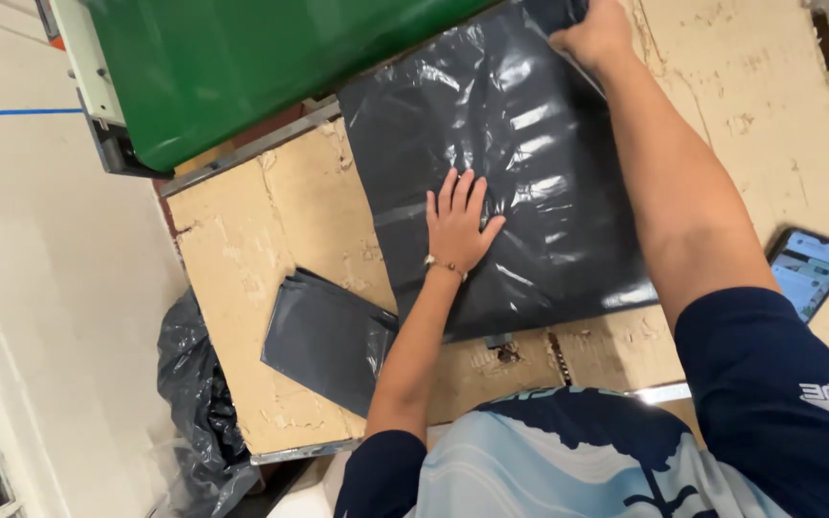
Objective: Folding and stacking plastic bags on a workbench and placing them into a basket
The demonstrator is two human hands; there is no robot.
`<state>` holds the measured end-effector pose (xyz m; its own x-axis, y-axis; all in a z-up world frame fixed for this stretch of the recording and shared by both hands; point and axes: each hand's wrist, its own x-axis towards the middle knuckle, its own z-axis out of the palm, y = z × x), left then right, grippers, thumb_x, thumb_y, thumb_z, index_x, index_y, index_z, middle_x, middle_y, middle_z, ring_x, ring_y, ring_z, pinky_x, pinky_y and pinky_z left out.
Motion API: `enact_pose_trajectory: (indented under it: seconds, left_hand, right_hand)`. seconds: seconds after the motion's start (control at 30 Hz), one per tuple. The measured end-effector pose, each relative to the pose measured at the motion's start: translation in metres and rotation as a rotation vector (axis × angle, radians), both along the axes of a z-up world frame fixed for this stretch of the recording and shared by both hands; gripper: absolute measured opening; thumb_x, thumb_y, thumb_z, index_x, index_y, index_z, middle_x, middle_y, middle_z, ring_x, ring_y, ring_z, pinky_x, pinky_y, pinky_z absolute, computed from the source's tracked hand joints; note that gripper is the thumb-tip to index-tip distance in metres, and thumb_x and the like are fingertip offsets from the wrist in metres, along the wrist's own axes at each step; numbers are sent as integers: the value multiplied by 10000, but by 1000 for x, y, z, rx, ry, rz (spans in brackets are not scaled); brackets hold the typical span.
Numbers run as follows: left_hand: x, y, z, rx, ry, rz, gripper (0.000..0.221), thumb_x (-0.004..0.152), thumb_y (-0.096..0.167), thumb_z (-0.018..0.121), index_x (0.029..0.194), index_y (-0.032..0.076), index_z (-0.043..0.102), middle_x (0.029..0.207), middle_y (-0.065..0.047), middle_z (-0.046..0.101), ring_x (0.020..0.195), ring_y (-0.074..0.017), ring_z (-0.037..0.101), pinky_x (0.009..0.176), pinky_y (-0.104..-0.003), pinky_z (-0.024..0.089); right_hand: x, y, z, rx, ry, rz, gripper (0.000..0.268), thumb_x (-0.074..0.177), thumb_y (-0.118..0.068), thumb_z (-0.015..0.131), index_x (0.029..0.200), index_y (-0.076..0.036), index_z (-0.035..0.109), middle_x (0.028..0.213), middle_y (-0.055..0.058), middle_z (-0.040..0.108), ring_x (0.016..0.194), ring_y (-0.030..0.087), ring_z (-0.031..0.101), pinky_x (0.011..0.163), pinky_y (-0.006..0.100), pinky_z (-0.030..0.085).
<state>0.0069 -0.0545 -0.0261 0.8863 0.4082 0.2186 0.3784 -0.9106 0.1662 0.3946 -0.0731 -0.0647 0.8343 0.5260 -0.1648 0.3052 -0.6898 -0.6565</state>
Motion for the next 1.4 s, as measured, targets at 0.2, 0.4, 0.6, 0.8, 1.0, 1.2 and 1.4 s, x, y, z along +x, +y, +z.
enact_pose_trajectory:
  seconds: [0.2,0.4,0.6,0.8,1.0,1.2,1.4]
  left_hand:
    - [-17,-1,12,-1365,-550,496,499,1018,534,466,1157,127,721,957,2,761,739,-61,698,586,-181,453]
    - [-73,77,-33,-2230,-584,345,920,796,805,348,1312,118,677,1410,-197,606,1325,-386,551,877,-390,581]
    - [-108,84,-21,-1933,-528,581,537,827,408,650,1237,66,700,1214,-152,708,1065,-289,668,847,-382,605]
    - [-156,126,-129,-1424,-408,578,752,856,144,772,1501,29,401,1506,-150,503,1353,-175,494,1126,-299,403]
    - [-173,-38,95,85,-133,-261,366,909,446,699,958,93,614,941,-85,612,813,-330,561,628,-443,411]
    - [-202,-37,-13,473,14,-735,129,972,269,527,873,202,574,772,15,433,695,-204,499,510,-343,369]
    - [-144,-94,22,-200,280,-817,268,901,387,594,726,197,520,648,-1,562,639,-215,654,526,-326,519]
  right_hand:
    - [-97,-81,113,595,-121,288,271,995,-13,770,876,-96,541,834,21,523,772,174,481,722,358,377]
    - [-197,-246,154,614,-151,456,213,1034,-327,696,1008,-121,743,1220,115,680,1346,381,586,1230,534,399]
    - [-226,-322,72,375,-225,488,339,977,89,591,1064,-175,784,1368,75,667,1440,404,518,1235,525,385]
    - [-236,-340,57,176,-505,589,495,675,90,683,1054,-205,803,1392,51,709,1423,377,584,1135,513,448]
    - [-279,-319,95,-609,-328,652,701,749,-202,654,1440,-133,560,1704,149,302,1596,427,153,1304,569,48]
    - [-391,-252,71,222,-696,792,402,1037,-161,401,1296,73,600,1391,273,610,1374,442,507,1156,577,349]
    - [-408,-256,29,301,-830,623,427,1086,-162,322,1372,21,581,1419,216,599,1374,353,545,1188,481,372]
